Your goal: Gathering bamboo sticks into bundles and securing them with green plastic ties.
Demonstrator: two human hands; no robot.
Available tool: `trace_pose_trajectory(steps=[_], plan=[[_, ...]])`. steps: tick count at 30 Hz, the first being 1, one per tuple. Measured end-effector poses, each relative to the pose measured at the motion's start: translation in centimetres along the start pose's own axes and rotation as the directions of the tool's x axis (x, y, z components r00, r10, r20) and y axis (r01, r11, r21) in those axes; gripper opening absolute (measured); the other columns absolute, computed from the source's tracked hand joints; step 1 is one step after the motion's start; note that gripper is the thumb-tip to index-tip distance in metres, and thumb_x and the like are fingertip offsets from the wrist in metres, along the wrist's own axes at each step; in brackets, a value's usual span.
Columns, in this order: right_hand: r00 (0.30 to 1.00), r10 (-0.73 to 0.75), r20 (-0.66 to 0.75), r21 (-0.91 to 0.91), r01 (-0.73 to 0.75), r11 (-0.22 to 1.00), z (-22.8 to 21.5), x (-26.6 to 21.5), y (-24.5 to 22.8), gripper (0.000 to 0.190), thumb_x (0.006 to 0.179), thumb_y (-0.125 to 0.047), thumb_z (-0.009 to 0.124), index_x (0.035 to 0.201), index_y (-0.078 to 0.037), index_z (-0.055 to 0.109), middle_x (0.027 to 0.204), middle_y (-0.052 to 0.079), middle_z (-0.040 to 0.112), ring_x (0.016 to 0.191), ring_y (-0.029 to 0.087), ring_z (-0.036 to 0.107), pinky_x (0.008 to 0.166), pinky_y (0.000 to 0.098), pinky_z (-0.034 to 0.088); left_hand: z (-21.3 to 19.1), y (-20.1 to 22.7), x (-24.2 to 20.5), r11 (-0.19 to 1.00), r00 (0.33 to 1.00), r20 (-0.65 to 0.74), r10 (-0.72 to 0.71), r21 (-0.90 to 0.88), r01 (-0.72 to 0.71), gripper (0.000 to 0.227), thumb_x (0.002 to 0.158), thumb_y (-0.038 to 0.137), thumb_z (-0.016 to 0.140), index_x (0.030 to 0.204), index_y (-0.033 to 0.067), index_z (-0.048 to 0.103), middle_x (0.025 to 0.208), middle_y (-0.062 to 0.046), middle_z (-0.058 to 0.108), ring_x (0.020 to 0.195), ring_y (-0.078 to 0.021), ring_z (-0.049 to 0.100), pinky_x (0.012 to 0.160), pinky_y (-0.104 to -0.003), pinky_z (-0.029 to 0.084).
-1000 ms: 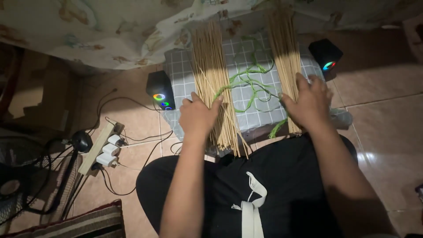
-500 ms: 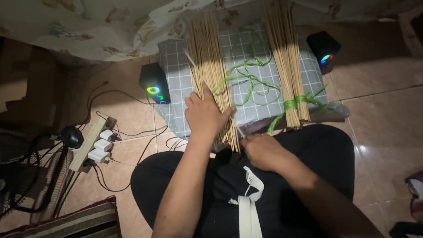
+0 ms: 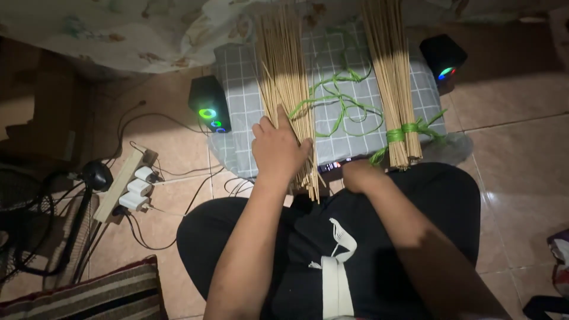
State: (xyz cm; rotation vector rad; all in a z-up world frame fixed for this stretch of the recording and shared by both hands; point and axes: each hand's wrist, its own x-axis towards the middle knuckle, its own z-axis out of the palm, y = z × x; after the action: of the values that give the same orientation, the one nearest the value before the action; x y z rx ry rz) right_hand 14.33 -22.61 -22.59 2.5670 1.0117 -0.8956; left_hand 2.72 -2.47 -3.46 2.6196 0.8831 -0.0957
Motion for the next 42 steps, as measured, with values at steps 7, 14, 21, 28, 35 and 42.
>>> trace_pose_trajectory(steps=[7,14,21,28,35,42], plan=[[0.979,0.052,0.196,-0.070,-0.039,0.997,-3.3,-1.6,-1.2,0.042,0.098,-0.021,0.050,0.129,0.001,0.070,0.133,0.023,0.069,0.131,0.037,0.062,0.109,0.0527,0.051,0.0,-0.2,-0.3,1.000,1.000,-0.006,0.002,-0.017,-0.002,0.094,0.086,0.047,0.075,0.157,-0.0013,0.036,0.134,-0.028,0.048,0.121,-0.0424,0.048,0.091,-0.051,0.052],[0.978,0.075,0.197,-0.029,-0.071,0.997,-3.6,-1.7,-0.4,0.044,0.099,-0.019,0.048,0.130,0.003,0.069,0.133,0.024,0.069,0.131,0.037,0.062,0.106,0.0505,0.053,-0.3,-0.3,-0.3,0.999,1.000,-0.003,0.003,-0.035,-0.003,0.093,0.086,0.046,0.074,0.157,-0.0001,0.036,0.136,-0.028,0.048,0.123,-0.0421,0.048,0.092,-0.052,0.052],[0.960,0.113,0.257,-0.068,-0.098,0.993,-8.5,-5.7,-2.9,0.046,0.101,-0.022,0.040,0.127,0.002,0.070,0.133,0.020,0.070,0.130,0.030,0.064,0.104,0.0429,0.056,-0.3,-0.4,-0.2,0.998,1.000,-0.009,0.005,-0.057,-0.006,0.091,0.086,0.045,0.075,0.156,-0.0009,0.039,0.135,-0.028,0.049,0.122,-0.0417,0.049,0.091,-0.052,0.052],[0.956,0.143,0.257,-0.058,-0.132,0.990,-5.7,-3.6,-1.5,0.047,0.097,-0.023,0.043,0.129,-0.001,0.071,0.130,0.023,0.071,0.128,0.038,0.064,0.106,0.0500,0.054,-0.1,-0.5,-0.2,0.998,1.000,-0.009,0.010,-0.063,-0.011,0.092,0.086,0.046,0.075,0.156,-0.0004,0.037,0.135,-0.028,0.049,0.122,-0.0422,0.049,0.091,-0.053,0.052],[0.995,-0.034,0.097,0.128,0.022,0.992,-8.0,-6.6,-2.8,0.039,0.095,-0.025,0.051,0.122,-0.015,0.077,0.117,0.018,0.076,0.120,0.035,0.069,0.102,0.0486,0.056,-0.7,-0.3,-0.3,0.998,1.000,-0.011,0.006,-0.067,-0.007,0.092,0.086,0.046,0.075,0.156,-0.0002,0.038,0.138,-0.030,0.048,0.125,-0.0443,0.049,0.092,-0.054,0.053],[0.952,-0.124,-0.280,0.557,0.266,0.786,-14.1,-16.3,-5.4,0.027,0.092,-0.021,0.063,0.111,-0.009,0.078,0.100,0.021,0.079,0.105,0.042,0.072,0.092,0.0506,0.055,-0.3,0.3,-0.4,0.993,0.988,-0.133,0.073,-0.080,-0.084,0.070,0.089,0.033,0.073,0.149,0.0035,0.052,0.143,-0.031,0.043,0.136,-0.0504,0.039,0.102,-0.063,0.042]])
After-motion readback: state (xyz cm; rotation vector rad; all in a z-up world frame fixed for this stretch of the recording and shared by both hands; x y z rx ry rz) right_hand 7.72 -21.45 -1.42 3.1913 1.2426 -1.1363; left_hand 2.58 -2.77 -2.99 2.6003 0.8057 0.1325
